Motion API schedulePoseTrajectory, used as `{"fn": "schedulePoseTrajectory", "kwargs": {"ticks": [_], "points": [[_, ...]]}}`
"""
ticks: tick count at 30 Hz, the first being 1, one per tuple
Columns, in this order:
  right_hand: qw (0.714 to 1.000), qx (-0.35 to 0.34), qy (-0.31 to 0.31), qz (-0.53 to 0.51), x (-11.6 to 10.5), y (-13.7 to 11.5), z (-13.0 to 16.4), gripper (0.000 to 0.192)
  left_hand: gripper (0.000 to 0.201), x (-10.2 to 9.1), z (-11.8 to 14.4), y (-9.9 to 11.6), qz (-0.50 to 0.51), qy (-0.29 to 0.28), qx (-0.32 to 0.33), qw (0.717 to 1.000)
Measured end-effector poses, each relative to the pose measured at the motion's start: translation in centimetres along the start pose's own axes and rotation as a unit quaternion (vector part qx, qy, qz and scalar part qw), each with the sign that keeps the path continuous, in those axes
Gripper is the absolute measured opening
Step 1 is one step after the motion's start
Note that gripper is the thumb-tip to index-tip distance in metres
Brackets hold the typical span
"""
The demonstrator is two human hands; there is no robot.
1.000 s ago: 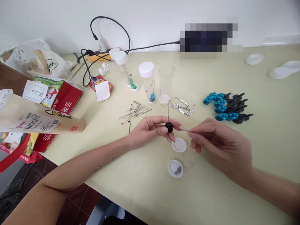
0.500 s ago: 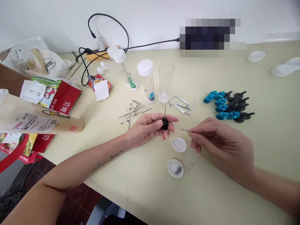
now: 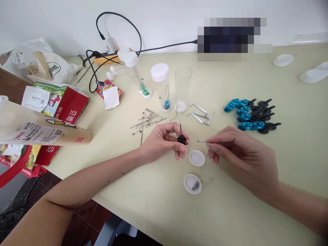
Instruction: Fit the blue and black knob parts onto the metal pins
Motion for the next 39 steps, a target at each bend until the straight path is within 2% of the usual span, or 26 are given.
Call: {"fn": "schedulePoseTrajectory", "kwargs": {"ticks": [5, 13, 22, 26, 39], "points": [[1.0, 0.003, -0.004, -0.004, 0.0, 0.0, 0.0, 0.007, 0.028, 0.3, 0.1, 0.1, -0.036, -0.004, 0.003, 0.999], [0.999, 0.031, -0.006, 0.024, 0.0, 0.9, 0.2, 0.002, 0.029, 0.6, 0.1, 0.0, 0.002, -0.026, 0.004, 1.0], [0.997, -0.017, -0.001, 0.076, 0.0, 0.1, 0.4, 0.009, 0.021, 0.2, 0.2, -0.3, -0.019, -0.001, -0.005, 1.0], [0.994, -0.046, -0.004, 0.103, 0.1, -0.5, 0.4, 0.01, 0.021, 0.3, 0.2, -0.2, -0.023, -0.004, 0.002, 1.0], [0.988, -0.081, -0.006, 0.13, 0.3, -1.1, 0.4, 0.011, 0.019, 0.9, 0.3, -0.2, -0.031, -0.025, 0.011, 0.999]]}}
Point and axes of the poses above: each hand's wrist, its own z-axis away from the middle knuckle, its own x-axis out of the palm, y = z × x, the point moved 10 cm from there along -z, towards the middle knuckle, and after that the axes turned 5 degrees about y, right-handed, at the moved point
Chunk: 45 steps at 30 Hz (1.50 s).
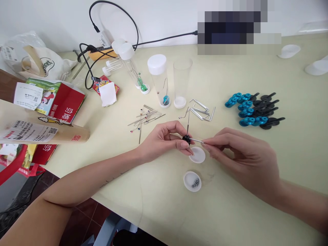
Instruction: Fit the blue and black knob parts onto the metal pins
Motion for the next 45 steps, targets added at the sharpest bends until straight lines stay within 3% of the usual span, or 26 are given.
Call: {"fn": "schedulePoseTrajectory", "kwargs": {"ticks": [23, 36, 45], "points": [[0.998, -0.034, -0.009, 0.052, 0.1, -0.6, 0.4, 0.014, 0.018, -0.2, 0.5, 0.6, -0.042, 0.028, 0.034, 0.998], [0.984, 0.133, -0.111, -0.049, 1.8, 1.8, 0.2, 0.021, 0.017, -0.2, 0.8, 1.0, -0.137, 0.049, 0.078, 0.986], [0.929, 0.279, -0.202, -0.133, 3.4, 3.8, 1.1, 0.028, 0.019, 0.2, 1.0, 2.1, -0.195, 0.047, 0.123, 0.972]]}}
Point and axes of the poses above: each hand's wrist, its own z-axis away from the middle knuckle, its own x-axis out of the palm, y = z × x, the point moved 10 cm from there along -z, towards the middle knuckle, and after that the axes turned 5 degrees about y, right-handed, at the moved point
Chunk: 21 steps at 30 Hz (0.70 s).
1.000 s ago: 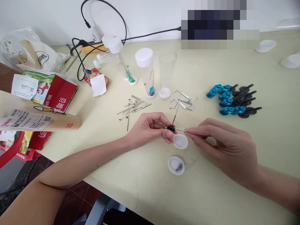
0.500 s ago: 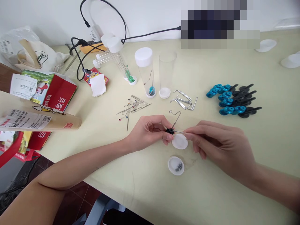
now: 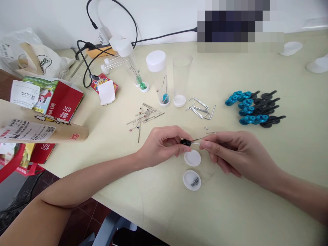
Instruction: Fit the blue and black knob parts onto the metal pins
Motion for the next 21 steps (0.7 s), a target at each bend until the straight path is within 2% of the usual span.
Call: {"fn": "schedulePoseTrajectory", "kwargs": {"ticks": [3, 8, 14, 18, 21], "points": [[1.0, 0.004, -0.022, -0.002, 0.3, 0.0, -0.1, 0.03, 0.02, 0.0, 0.1, 0.4, -0.026, 0.007, 0.017, 1.0], [0.998, -0.056, -0.023, 0.017, 0.7, -0.9, 0.0, 0.029, 0.021, -0.1, 0.4, 0.4, -0.083, 0.029, 0.007, 0.996], [0.995, -0.084, -0.005, 0.051, 0.8, -1.0, 0.1, 0.024, 0.026, -0.1, 0.4, -0.4, -0.047, 0.025, -0.04, 0.998], [0.983, -0.144, 0.064, 0.091, -0.1, -1.6, 0.5, 0.029, 0.025, -0.8, 0.0, -0.6, -0.009, 0.043, -0.048, 0.998], [0.946, -0.225, 0.157, 0.173, -1.1, -3.2, 1.6, 0.02, 0.024, -1.2, -0.2, -0.5, 0.008, 0.052, -0.051, 0.997]]}}
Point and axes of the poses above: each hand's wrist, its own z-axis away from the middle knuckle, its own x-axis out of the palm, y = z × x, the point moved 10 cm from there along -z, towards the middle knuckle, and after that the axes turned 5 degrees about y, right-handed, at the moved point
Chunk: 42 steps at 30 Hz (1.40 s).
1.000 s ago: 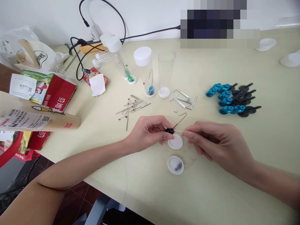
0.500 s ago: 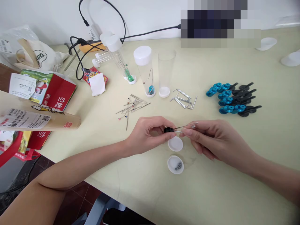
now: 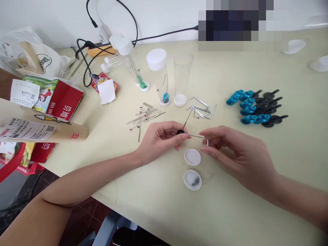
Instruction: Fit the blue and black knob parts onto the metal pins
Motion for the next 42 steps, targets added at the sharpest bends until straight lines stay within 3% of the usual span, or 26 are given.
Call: {"fn": "schedulePoseTrajectory", "kwargs": {"ticks": [5, 19, 34, 37, 42], "points": [[0.991, -0.101, 0.064, 0.066, -1.0, -2.4, 0.6, 0.016, 0.023, 0.2, -0.1, 0.0, 0.013, -0.016, -0.007, 1.0], [0.993, -0.101, 0.051, 0.024, -1.2, -2.5, 0.4, 0.019, 0.025, 0.2, 0.1, -0.6, 0.016, -0.017, -0.005, 1.0], [0.993, 0.054, -0.007, -0.108, -0.2, 0.8, 0.3, 0.014, 0.024, 1.0, 0.6, -0.1, 0.021, -0.034, -0.01, 0.999], [0.997, 0.022, 0.003, -0.073, -0.5, 0.1, 0.2, 0.009, 0.024, 0.8, 0.5, -0.2, 0.026, -0.03, -0.012, 0.999], [0.992, -0.085, 0.08, 0.04, -2.0, -1.9, 0.2, 0.01, 0.022, 0.5, 0.1, -0.3, 0.047, -0.029, -0.022, 0.998]]}}
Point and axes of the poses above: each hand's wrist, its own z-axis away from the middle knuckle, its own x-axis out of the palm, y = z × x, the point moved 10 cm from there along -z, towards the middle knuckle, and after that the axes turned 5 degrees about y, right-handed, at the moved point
